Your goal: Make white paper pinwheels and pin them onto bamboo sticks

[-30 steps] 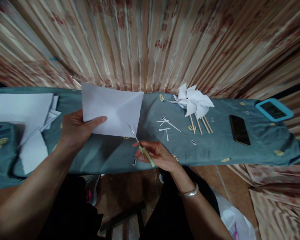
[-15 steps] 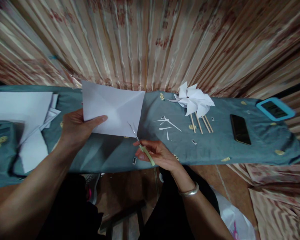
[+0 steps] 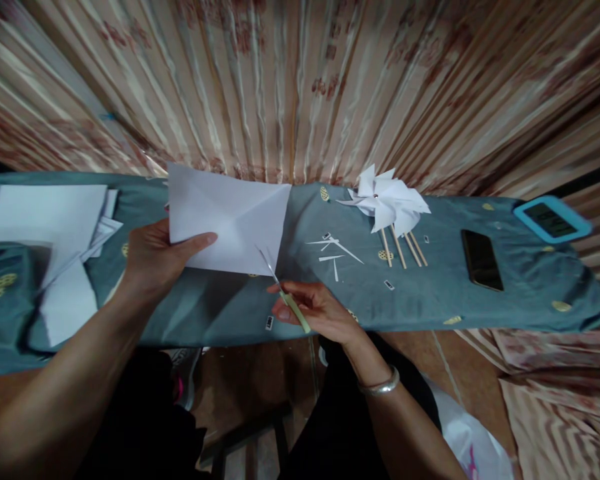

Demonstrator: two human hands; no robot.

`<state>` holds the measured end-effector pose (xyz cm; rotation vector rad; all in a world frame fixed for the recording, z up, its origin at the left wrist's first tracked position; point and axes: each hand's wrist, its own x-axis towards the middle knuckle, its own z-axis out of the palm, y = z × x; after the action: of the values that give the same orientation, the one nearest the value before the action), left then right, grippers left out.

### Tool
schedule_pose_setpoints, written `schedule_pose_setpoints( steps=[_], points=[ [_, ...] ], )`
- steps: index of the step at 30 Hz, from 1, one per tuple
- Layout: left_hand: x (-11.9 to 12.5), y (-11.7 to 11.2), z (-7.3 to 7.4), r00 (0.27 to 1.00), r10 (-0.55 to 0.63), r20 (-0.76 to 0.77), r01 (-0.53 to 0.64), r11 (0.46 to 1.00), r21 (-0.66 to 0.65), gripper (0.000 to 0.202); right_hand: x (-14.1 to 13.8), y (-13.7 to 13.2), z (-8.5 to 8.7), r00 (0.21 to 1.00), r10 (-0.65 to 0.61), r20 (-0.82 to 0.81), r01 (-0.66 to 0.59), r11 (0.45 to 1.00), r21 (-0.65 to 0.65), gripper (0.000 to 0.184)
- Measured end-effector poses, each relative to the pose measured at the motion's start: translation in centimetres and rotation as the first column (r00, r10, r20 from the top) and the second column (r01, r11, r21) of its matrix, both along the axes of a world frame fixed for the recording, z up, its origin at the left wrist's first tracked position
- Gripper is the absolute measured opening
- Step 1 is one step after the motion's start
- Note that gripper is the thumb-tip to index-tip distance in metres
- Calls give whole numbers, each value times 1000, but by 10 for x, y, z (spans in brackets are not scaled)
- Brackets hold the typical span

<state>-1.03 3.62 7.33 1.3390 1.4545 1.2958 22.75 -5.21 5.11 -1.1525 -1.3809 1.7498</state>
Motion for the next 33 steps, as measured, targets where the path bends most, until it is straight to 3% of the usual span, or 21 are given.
schedule_pose_setpoints(
  steps=[9,25,33],
  points=[
    [0,1,3,997,-4,79,7,1000,-28,19,2,0,-5,998,5,-67,-9,998,-66,50],
    [-5,1,0,1000,-7,26,7,1000,-5,16,-2,-2,-8,994,-100,-50,88,974,-207,46],
    [2,-4,5,994,-37,101,47,994,-99,22,-2,-1,-8,996,-62,-69,53,990,-129,42]
  ],
)
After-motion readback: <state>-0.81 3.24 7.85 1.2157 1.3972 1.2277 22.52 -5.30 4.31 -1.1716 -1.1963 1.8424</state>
